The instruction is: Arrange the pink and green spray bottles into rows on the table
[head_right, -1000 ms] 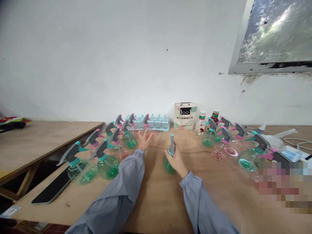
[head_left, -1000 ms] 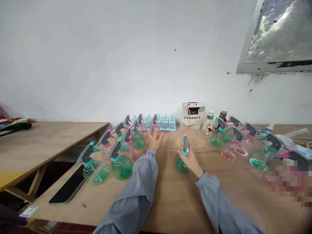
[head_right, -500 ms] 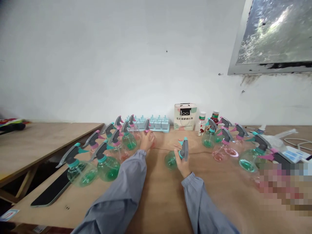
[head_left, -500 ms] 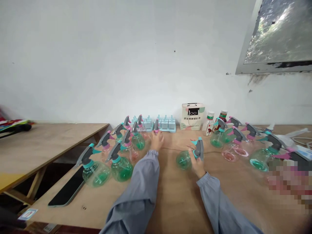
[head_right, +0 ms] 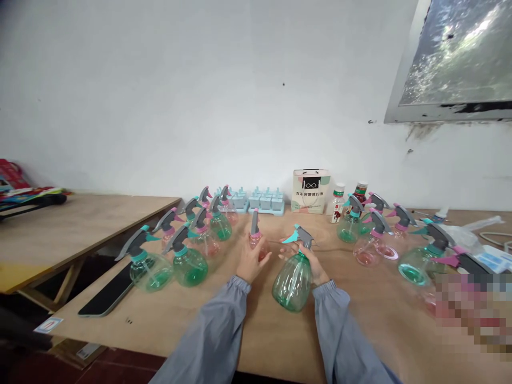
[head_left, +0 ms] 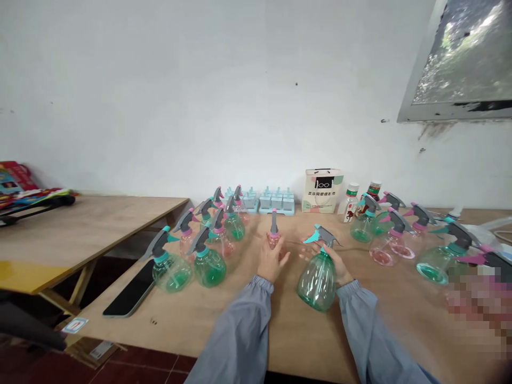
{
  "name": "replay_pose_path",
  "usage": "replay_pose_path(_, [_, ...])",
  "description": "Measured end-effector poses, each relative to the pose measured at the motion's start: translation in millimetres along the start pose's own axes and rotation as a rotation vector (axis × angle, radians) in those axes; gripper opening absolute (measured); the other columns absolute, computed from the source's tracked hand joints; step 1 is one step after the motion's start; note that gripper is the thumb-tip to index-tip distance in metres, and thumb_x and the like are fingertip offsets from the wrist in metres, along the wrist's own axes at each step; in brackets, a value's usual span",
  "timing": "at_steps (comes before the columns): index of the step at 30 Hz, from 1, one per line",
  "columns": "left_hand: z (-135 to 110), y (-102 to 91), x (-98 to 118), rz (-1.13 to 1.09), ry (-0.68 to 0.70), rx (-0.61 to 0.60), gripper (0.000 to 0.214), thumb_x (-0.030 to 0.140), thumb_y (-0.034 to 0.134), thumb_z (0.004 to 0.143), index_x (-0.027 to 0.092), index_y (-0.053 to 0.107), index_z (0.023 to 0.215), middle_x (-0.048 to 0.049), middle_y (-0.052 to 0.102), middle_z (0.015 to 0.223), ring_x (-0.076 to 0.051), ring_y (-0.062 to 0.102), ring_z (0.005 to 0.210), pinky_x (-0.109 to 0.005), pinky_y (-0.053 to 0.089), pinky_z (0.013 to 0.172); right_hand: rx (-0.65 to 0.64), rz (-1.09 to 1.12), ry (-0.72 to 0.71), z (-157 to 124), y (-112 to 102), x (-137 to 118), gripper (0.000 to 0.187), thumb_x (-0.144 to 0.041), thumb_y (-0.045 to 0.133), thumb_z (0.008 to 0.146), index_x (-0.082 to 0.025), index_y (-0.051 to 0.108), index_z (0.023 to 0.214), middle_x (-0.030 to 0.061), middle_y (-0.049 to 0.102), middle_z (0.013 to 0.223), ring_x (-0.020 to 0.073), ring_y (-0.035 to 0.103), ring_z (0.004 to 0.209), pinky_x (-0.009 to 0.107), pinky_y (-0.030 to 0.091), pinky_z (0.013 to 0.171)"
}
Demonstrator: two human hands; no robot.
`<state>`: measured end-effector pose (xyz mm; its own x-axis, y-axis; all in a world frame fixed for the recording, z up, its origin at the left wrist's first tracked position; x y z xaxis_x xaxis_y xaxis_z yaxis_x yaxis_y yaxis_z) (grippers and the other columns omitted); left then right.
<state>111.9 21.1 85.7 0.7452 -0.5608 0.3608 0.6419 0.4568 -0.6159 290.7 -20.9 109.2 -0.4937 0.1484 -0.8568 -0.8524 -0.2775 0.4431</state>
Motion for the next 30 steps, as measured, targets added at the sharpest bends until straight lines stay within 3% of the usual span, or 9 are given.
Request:
replay_pose_path(6, [5,-0.4,-5,-0.077,0.036,-0.085,0.057,0.031,0.066,0.086,0.028,0.053,0.141,-0.0156,0.031,0.155,-0.036,0.031,0.147,-0.053,0.037,0.115,0.032,-0.224,-0.014,0,-2,1,0.061,-0.071,0.056,0.077,-0.026,0.065,0.118,0.0104,0.074,0.111,0.0311,0.069,0.106,0.057,0.052,0.097])
replay_pose_path(16, [4,-2.7,-7,-0.073,0.045,-0.149,0.06,0.033,0.066,0.086,0.029,0.05,0.144,-0.0153,0.032,0.153,-0.035,0.034,0.146,-0.052,0.034,0.117,0.048,-0.209,-0.072,0,-3,-3,0.043,-0.054,0.066,0.073,-0.025,0.069,0.104,0.0098,0.074,0.109,0.0319,0.065,0.114,0.052,0.051,0.098])
replay_pose_path(23, [3,-2.9,-9,-0.072,0.047,-0.157,0.059,0.034,0.066,0.086,0.029,0.051,0.143,-0.0158,0.032,0.152,-0.036,0.032,0.146,-0.053,0.033,0.117,0.148,-0.313,-0.175,2,-15,-7,0.029,-0.045,0.064,0.063,-0.024,0.066,0.083,0.0067,0.075,0.087,0.0292,0.069,0.091,0.046,0.051,0.091])
replay_pose_path(28, [3,-3.3,-8,-0.082,0.039,-0.173,0.059,0.035,0.065,0.087,0.029,0.05,0.144,-0.0162,0.03,0.154,-0.036,0.031,0.147,-0.053,0.033,0.117,0.044,-0.323,-0.116,3,-4,-2,0.031,-0.042,0.061,0.066,-0.024,0.066,0.09,0.0078,0.074,0.094,0.0294,0.066,0.099,0.046,0.048,0.094])
replay_pose_path(30, [3,-3.7,-8,-0.084,0.039,-0.174,0.059,0.035,0.064,0.087,0.029,0.05,0.144,-0.0153,0.03,0.154,-0.035,0.03,0.147,-0.052,0.034,0.117,0.057,-0.34,-0.136,3,-4,-3,0.03,-0.045,0.06,0.066,-0.025,0.066,0.087,0.0074,0.073,0.089,0.0292,0.066,0.096,0.046,0.048,0.092])
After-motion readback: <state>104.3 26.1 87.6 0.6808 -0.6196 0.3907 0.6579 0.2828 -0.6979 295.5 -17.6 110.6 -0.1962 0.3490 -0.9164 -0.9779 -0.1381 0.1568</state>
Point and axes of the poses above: each hand's wrist, its own z-axis towards the middle knuckle, its own y-axis out of the palm, x = y × z, the point moved 7 cm from there along z, towards the middle knuckle
